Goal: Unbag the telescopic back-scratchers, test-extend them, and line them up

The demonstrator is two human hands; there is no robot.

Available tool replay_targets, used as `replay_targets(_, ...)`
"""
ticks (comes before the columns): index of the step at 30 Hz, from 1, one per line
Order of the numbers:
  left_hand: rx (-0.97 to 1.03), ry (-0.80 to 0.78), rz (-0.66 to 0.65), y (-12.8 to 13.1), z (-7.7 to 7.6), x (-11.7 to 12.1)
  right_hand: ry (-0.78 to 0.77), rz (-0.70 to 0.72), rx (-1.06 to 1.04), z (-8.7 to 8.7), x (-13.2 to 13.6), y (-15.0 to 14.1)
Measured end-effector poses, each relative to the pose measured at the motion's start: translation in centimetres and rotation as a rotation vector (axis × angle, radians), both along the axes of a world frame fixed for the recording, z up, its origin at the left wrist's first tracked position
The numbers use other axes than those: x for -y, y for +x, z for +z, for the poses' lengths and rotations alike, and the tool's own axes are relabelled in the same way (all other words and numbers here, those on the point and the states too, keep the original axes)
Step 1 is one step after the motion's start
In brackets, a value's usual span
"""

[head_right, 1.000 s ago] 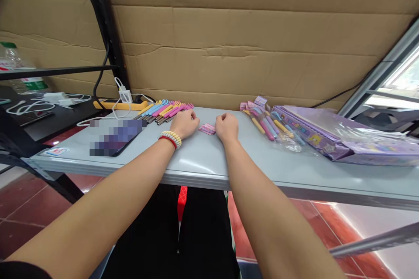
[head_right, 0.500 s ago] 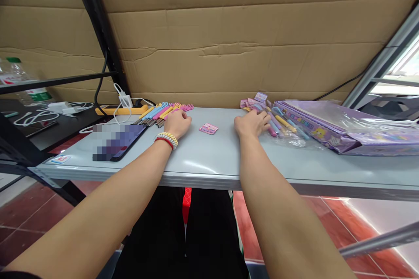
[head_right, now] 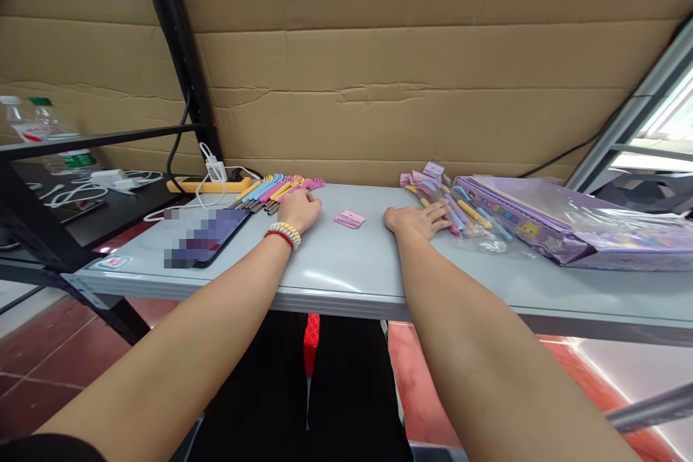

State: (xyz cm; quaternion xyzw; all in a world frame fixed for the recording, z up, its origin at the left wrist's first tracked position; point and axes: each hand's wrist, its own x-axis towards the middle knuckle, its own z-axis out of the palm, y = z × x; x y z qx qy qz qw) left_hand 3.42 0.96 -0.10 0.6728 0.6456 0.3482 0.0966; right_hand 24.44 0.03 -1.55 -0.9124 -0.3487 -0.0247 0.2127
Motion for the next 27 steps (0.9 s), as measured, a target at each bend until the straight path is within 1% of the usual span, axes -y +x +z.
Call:
replay_targets(5, 0.011, -0.002, -0.005, 0.0, -0.2, -0.1, 0.070, -0.061, -0.024, -0.1, -0.4, 0.3)
replay_targets(10, -0.005, -0.021, -0.013, 0.0, -0.2, -0.1, 0.102, -0.079, -0.009, -0.5, -0.9, 0.9)
replay_targets(14, -0.012, -0.022, -0.017, 0.1, -0.2, -0.2, 0.203, -0.090, 0.011, -0.8, -0.9, 1.0)
replay_targets(16, -0.015, -0.016, -0.023, 0.1, -0.2, -0.3, 0.239, -0.082, 0.030, -0.9, -0.7, 1.1)
replay_targets(19, -0.013, -0.007, -0.025, 0.2, -0.3, -0.4, 0.248, -0.050, 0.063, -0.8, -0.5, 1.2)
replay_targets(27, -0.018, -0.021, -0.033, 0.3, -0.1, -0.4, 0.299, 0.030, 0.027, 0.0, 0.1, 1.6)
